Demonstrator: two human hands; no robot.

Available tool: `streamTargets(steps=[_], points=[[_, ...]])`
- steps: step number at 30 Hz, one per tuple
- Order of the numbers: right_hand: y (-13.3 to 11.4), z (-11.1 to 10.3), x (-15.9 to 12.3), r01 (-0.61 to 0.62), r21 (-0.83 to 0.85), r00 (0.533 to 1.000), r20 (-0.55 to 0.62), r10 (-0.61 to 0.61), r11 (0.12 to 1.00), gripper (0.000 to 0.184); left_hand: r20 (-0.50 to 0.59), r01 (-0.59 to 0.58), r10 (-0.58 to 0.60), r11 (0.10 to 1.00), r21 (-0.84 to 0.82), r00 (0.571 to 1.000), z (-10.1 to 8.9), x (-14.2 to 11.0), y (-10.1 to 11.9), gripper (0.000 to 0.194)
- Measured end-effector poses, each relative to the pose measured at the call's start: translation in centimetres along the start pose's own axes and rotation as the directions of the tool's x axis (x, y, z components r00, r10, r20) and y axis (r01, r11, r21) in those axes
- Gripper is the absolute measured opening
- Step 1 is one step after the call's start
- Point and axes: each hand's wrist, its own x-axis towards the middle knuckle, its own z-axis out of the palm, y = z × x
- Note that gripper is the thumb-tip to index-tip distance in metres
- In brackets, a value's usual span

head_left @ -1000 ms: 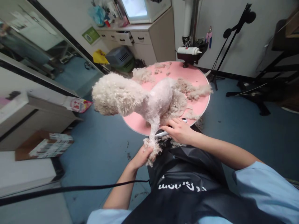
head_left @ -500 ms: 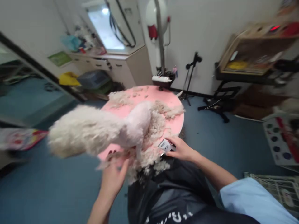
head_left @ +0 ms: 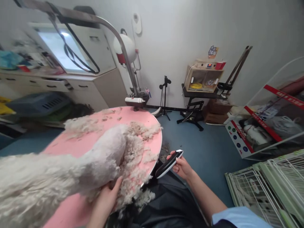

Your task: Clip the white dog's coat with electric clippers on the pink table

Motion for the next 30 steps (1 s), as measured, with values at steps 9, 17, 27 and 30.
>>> streamTargets(steps=[9,17,27,30], points=[[-2.3,2.2,-1.2,-0.171,0.018,0.934,0.320,0.156,0.985,0.077,0.080,0.079,-0.068,0.987,-0.142,0.994,0.1,0.5,0.8,0.039],[1.4,5.3,1.8,-0.118,-0.002,0.988,0.103,0.118,0.993,0.071,0.213,0.229,-0.146,0.865,-0.446,0.966,1.3,0.0,0.5,0.039],[4.5,9.0,4.4,-0.046,-0.385,0.991,-0.136,-0.007,0.922,0.041,0.127,0.148,-0.082,0.710,-0.689,0.988,2.5,-2.8,2.7,0.036],[4.7,10.8,5.0,0.021,-0.476,0.997,-0.050,-0.051,0.879,0.036,0.143,0.153,-0.071,0.675,-0.722,0.987,2.6,-3.1,3.0,0.033]])
